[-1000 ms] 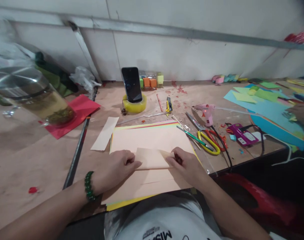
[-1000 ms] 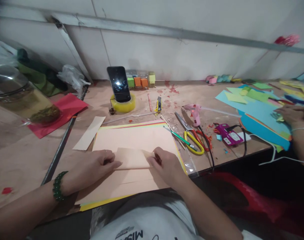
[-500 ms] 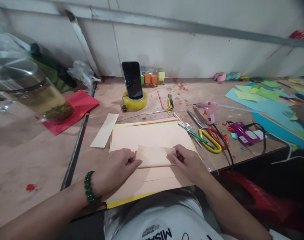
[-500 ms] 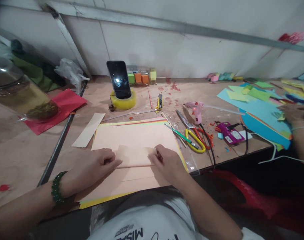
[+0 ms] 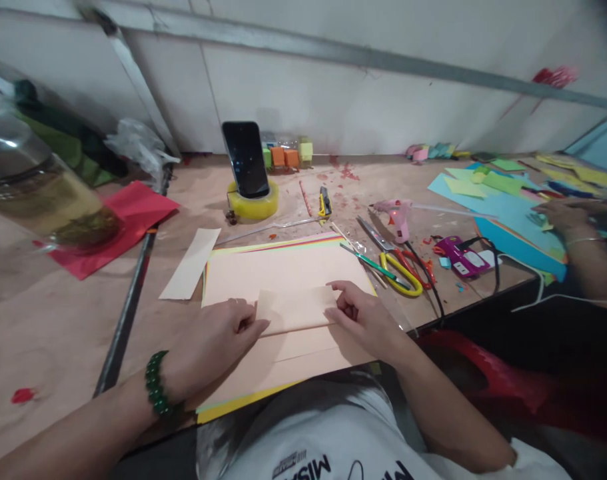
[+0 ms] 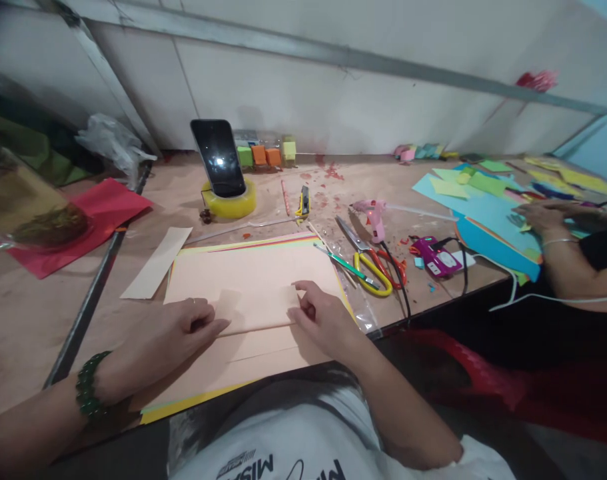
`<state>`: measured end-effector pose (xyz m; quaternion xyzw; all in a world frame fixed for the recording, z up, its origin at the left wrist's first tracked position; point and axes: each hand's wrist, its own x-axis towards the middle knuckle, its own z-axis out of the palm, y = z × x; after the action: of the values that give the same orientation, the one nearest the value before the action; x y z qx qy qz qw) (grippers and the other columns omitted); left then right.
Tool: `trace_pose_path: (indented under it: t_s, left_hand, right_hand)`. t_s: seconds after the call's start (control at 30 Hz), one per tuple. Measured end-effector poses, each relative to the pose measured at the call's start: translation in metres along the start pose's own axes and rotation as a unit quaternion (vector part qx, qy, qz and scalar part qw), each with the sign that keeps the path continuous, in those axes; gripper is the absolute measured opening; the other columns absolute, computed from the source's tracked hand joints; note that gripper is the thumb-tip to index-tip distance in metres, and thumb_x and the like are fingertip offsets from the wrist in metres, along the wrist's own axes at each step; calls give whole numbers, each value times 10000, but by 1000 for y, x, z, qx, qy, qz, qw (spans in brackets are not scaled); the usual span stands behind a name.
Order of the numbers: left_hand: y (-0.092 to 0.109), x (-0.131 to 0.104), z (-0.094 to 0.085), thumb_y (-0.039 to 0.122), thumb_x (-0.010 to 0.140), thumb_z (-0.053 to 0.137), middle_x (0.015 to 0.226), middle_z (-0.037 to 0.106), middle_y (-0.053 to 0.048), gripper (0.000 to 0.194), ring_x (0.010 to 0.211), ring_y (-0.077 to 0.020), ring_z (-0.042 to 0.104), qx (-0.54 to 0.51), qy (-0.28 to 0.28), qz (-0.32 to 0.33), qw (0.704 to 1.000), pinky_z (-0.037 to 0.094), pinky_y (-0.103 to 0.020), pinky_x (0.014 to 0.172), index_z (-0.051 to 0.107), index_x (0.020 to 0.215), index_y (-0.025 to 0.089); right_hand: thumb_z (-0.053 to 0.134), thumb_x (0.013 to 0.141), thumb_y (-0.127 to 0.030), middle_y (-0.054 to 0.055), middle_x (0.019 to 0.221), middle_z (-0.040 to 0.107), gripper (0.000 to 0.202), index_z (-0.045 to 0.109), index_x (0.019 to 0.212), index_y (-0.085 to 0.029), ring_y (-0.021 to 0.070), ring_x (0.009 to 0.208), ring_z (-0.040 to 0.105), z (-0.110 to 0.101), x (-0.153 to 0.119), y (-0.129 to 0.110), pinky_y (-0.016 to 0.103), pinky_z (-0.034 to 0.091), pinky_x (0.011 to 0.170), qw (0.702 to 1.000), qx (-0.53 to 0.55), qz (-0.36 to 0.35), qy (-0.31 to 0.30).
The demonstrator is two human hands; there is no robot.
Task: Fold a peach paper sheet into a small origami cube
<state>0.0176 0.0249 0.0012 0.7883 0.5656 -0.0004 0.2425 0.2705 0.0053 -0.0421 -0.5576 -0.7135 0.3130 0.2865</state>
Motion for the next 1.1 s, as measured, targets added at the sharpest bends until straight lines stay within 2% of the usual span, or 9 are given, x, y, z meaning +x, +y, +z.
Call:
trace_pose_path:
  t_s: [0.23,0.4,0.47,0.53,0.6,0.73,0.83,0.97,1.1]
  left_hand:
    - [0,-1,0,386,852,424,583,529,-4,332,554,-152,474,8,9,-3,1000,285,-265,537,431,573,206]
    - [-2,0,-2,388,795,457,563,506,19,303,529,-133,443,-39,26,-3,999,300,-251,524,394,559,209]
    - [-4,0,-2,404,742,497,573,508,29,274,542,-132,449,-86,39,2,996,325,-240,521,402,570,214]
    - [-6,2,-2,430,700,529,596,526,31,252,564,-136,464,-136,36,12,990,352,-233,520,457,595,212]
    - [-7,2,-1,433,701,538,617,562,25,244,583,-139,488,-170,7,19,985,368,-230,523,526,626,202]
    - [-9,3,2,444,781,488,616,588,17,302,578,-139,500,-190,-47,10,981,357,-228,510,574,645,189]
    - [-9,2,4,485,811,454,597,567,21,352,559,-141,488,-173,-35,10,984,341,-237,502,547,637,193]
    - [-6,2,4,451,804,455,538,524,24,330,509,-141,459,-86,5,-10,996,297,-253,490,480,582,208]
    - [-4,2,4,436,791,462,492,481,35,316,472,-136,428,-43,23,-7,999,259,-259,482,423,562,221]
  right_hand:
    - [515,855,-217,-55,619,514,281,534,1131,-168,110,526,464,4,1,-3,225,376,526,998,-54,-2,18]
    - [623,831,-306,-51,645,529,284,568,1079,-180,103,543,473,0,0,0,209,380,511,999,29,20,-15]
    - [679,790,-336,-42,669,537,256,594,978,-184,105,575,481,-3,-1,3,203,385,511,997,64,30,-41]
    - [682,780,-365,-35,662,520,210,579,793,-182,108,596,473,-5,-2,4,203,381,513,995,83,31,-54]
    - [646,805,-400,-39,624,476,297,509,654,-183,105,583,441,-5,-1,4,207,355,504,995,86,23,-52]
    - [569,856,-381,-52,568,398,361,427,584,-190,97,542,373,-4,2,1,216,280,490,999,24,7,-31]
    - [550,868,-341,-56,550,378,363,392,576,-195,95,523,352,-1,3,-1,220,256,490,999,-29,0,-18]
    - [572,865,-303,-60,539,383,370,360,579,-201,91,504,340,2,2,-4,219,251,486,997,-76,-16,2]
    - [601,844,-270,-60,560,456,223,465,680,-206,92,496,378,4,2,-5,209,289,488,997,-81,-6,12]
